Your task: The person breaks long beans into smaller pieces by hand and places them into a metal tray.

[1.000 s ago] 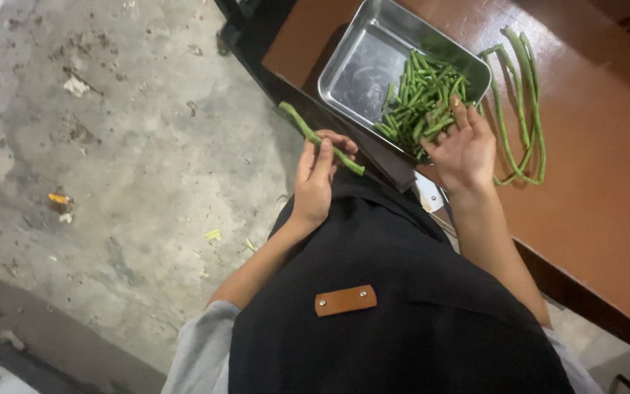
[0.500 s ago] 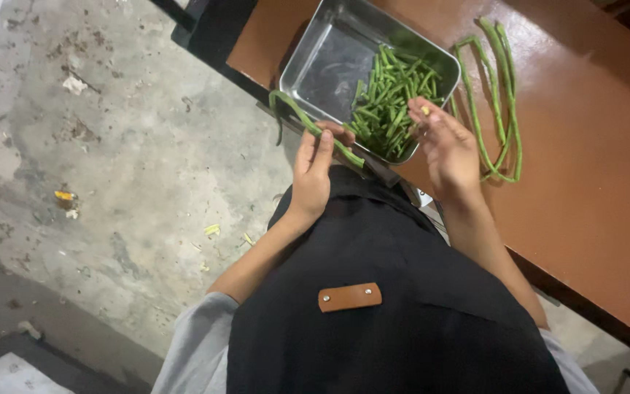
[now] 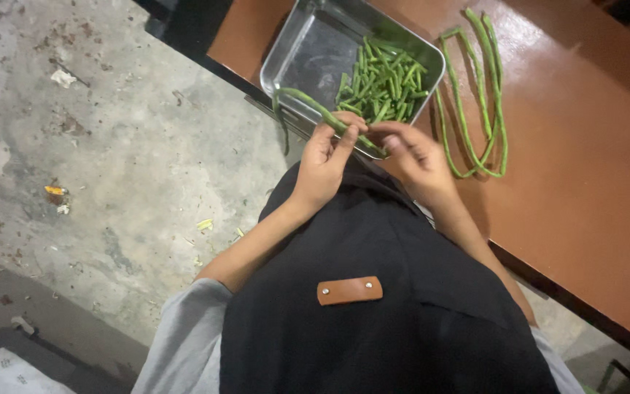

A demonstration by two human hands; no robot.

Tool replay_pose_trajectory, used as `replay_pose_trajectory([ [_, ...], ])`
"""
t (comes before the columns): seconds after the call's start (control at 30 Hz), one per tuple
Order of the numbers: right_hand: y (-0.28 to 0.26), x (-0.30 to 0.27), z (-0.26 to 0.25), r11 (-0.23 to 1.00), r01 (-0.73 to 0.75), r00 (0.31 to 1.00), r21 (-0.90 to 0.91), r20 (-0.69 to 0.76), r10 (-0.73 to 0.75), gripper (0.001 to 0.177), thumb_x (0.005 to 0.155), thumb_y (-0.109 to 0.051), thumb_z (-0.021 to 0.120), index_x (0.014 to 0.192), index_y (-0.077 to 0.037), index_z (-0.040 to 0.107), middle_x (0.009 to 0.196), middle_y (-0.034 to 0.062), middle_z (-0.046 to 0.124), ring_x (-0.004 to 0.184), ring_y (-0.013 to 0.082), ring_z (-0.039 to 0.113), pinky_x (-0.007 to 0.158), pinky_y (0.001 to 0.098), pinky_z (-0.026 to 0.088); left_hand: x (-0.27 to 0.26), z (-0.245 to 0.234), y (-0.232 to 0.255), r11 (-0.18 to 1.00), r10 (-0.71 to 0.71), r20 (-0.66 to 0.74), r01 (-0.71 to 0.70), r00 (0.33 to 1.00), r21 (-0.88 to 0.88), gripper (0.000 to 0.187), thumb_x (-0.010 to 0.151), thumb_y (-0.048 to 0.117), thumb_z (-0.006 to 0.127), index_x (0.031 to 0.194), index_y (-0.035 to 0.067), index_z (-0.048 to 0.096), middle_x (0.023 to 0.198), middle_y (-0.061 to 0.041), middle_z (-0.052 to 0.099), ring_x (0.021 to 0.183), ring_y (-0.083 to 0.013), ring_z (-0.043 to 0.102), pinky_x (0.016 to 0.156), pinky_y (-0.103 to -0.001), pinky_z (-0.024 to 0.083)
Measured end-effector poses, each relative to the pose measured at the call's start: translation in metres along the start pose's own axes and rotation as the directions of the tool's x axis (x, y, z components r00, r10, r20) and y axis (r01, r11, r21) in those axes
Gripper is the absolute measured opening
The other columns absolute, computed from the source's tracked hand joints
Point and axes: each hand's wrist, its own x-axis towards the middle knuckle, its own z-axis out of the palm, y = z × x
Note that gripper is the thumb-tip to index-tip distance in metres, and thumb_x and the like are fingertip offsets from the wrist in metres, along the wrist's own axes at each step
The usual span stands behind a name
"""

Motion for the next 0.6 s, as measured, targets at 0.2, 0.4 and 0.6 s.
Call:
replay_pose_trajectory([
  [0.2, -0.008, -0.002, 0.024, 0.985, 0.013, 0.994, -0.171, 0.107, 0.006, 0.021, 0.111, -0.013, 0.056, 0.125, 0.001, 0.063, 0.095, 0.0036, 0.067, 0.084, 0.0094, 0.059, 0.074, 0.0245, 0.050, -0.002, 0.009, 0.014, 0.998, 0.030, 0.024, -0.028, 0.999, -0.052, 0.026, 0.115, 0.019, 0.045, 0.133, 0.003, 0.055, 0.132, -0.004, 0.056, 0.112, -0.0130, 0.058, 0.097, -0.026, 0.049],
  [0.4, 0.005, -0.006, 0.030, 0.983, -0.139, 0.965, -0.121, 0.207, 0.162, 0.020, 0.109, -0.016, 0.055, 0.121, -0.001, 0.063, 0.085, 0.0038, 0.060, 0.075, 0.0094, 0.055, 0.067, 0.0262, 0.050, -0.005, 0.016, 0.010, 0.846, 0.046, -0.040, -0.060, 0.998, -0.529, 0.020, 0.119, 0.024, 0.035, 0.124, 0.007, 0.045, 0.104, -0.011, 0.056, 0.099, -0.0178, 0.057, 0.094, -0.033, 0.052],
  [0.6, -0.001, -0.012, 0.029, 0.974, -0.014, 0.962, -0.228, 0.262, 0.075, 0.023, 0.104, -0.019, 0.059, 0.117, -0.002, 0.066, 0.098, 0.0106, 0.074, 0.089, 0.0158, 0.069, 0.079, 0.0316, 0.055, -0.008, 0.014, 0.006, 0.895, 0.014, -0.031, -0.027, 0.999, -0.446, 0.022, 0.119, 0.025, 0.034, 0.117, 0.005, 0.046, 0.080, 0.000, 0.039, 0.067, -0.0090, 0.037, 0.063, -0.026, 0.038],
])
